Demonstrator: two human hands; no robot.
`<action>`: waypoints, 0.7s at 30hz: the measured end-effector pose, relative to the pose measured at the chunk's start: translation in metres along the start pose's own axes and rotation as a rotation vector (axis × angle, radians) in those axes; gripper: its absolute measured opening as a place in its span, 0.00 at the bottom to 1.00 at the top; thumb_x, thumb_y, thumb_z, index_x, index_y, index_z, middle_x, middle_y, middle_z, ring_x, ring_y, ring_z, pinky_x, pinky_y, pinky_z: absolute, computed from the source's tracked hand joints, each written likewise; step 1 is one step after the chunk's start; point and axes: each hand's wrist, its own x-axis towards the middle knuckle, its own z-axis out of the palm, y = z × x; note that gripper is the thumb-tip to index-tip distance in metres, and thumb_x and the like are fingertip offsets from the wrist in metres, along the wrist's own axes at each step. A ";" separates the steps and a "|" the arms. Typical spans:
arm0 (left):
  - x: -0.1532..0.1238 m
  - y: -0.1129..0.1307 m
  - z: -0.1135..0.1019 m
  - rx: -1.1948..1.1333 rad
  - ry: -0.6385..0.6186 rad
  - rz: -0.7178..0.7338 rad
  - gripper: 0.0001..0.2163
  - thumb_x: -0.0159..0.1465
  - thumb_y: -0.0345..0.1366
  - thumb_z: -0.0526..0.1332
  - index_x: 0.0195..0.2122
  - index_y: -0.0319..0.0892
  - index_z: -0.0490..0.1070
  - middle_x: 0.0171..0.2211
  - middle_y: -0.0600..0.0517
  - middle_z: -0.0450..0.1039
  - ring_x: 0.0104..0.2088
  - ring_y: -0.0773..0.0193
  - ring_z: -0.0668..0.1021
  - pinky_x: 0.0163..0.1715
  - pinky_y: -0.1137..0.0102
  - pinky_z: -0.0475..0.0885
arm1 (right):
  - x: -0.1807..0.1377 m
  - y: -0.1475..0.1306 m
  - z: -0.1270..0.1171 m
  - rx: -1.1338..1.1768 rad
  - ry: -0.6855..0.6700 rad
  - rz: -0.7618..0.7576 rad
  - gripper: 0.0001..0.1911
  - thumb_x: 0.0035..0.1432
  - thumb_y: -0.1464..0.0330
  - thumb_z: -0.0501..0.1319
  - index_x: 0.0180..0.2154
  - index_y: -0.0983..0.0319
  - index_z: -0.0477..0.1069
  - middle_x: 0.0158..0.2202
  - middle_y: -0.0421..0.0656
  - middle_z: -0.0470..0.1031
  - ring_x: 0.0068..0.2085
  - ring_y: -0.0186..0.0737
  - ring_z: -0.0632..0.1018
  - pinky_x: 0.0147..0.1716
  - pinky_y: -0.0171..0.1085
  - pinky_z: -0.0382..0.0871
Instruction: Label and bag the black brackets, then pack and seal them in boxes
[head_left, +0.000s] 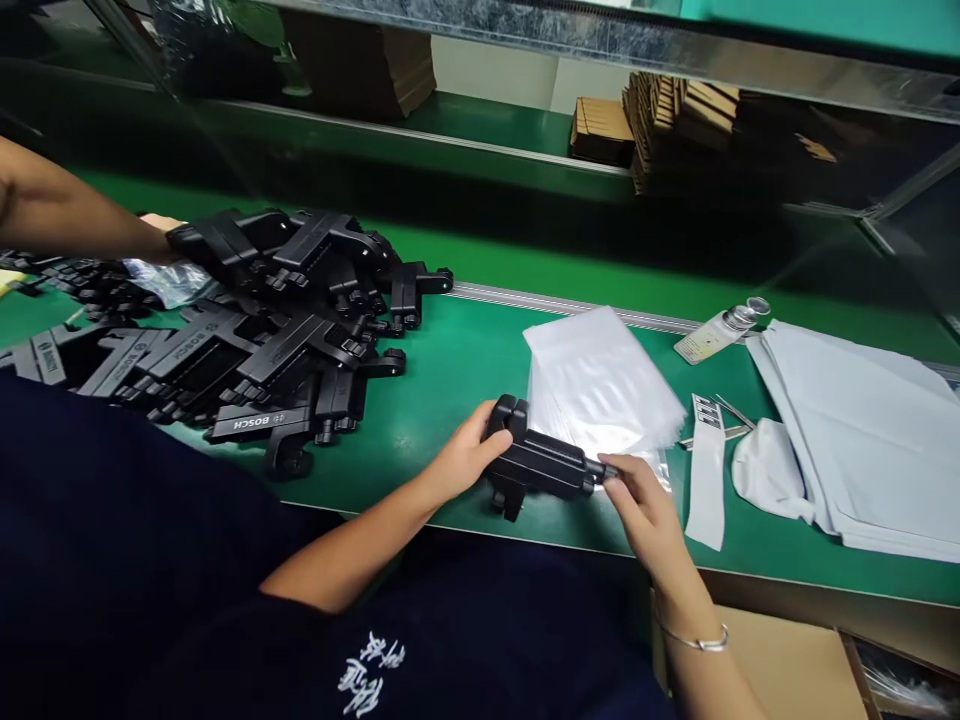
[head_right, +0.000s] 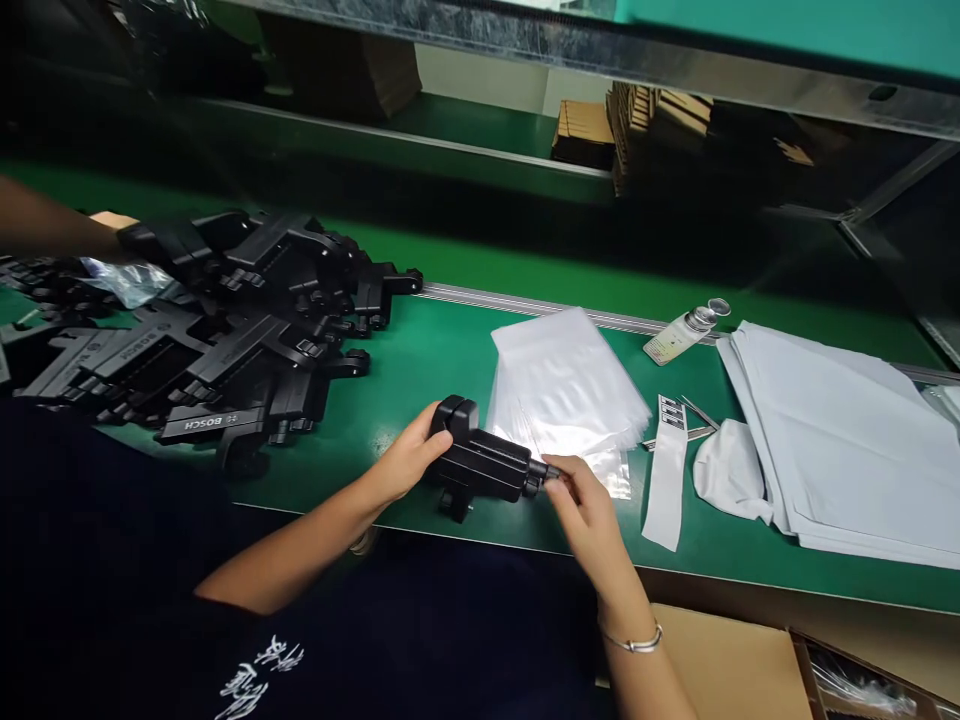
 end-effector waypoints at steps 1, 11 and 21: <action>0.002 -0.001 0.002 -0.095 -0.002 -0.050 0.28 0.59 0.56 0.60 0.51 0.38 0.65 0.47 0.44 0.72 0.48 0.53 0.73 0.48 0.63 0.67 | -0.003 -0.001 -0.001 -0.093 0.014 -0.088 0.12 0.61 0.62 0.58 0.45 0.57 0.73 0.38 0.45 0.78 0.39 0.42 0.78 0.41 0.43 0.74; -0.011 0.006 0.005 0.104 -0.282 0.362 0.33 0.55 0.45 0.69 0.58 0.45 0.57 0.52 0.43 0.71 0.53 0.52 0.73 0.57 0.57 0.64 | -0.005 0.034 0.013 0.153 0.025 0.027 0.29 0.52 0.54 0.67 0.52 0.58 0.67 0.51 0.52 0.75 0.51 0.49 0.77 0.48 0.48 0.74; -0.013 0.009 -0.014 0.368 -0.338 0.572 0.24 0.59 0.37 0.64 0.57 0.47 0.61 0.52 0.47 0.74 0.56 0.53 0.73 0.61 0.51 0.59 | -0.004 0.028 0.010 0.044 0.105 -0.010 0.26 0.47 0.59 0.71 0.49 0.57 0.72 0.50 0.48 0.76 0.51 0.50 0.77 0.51 0.49 0.72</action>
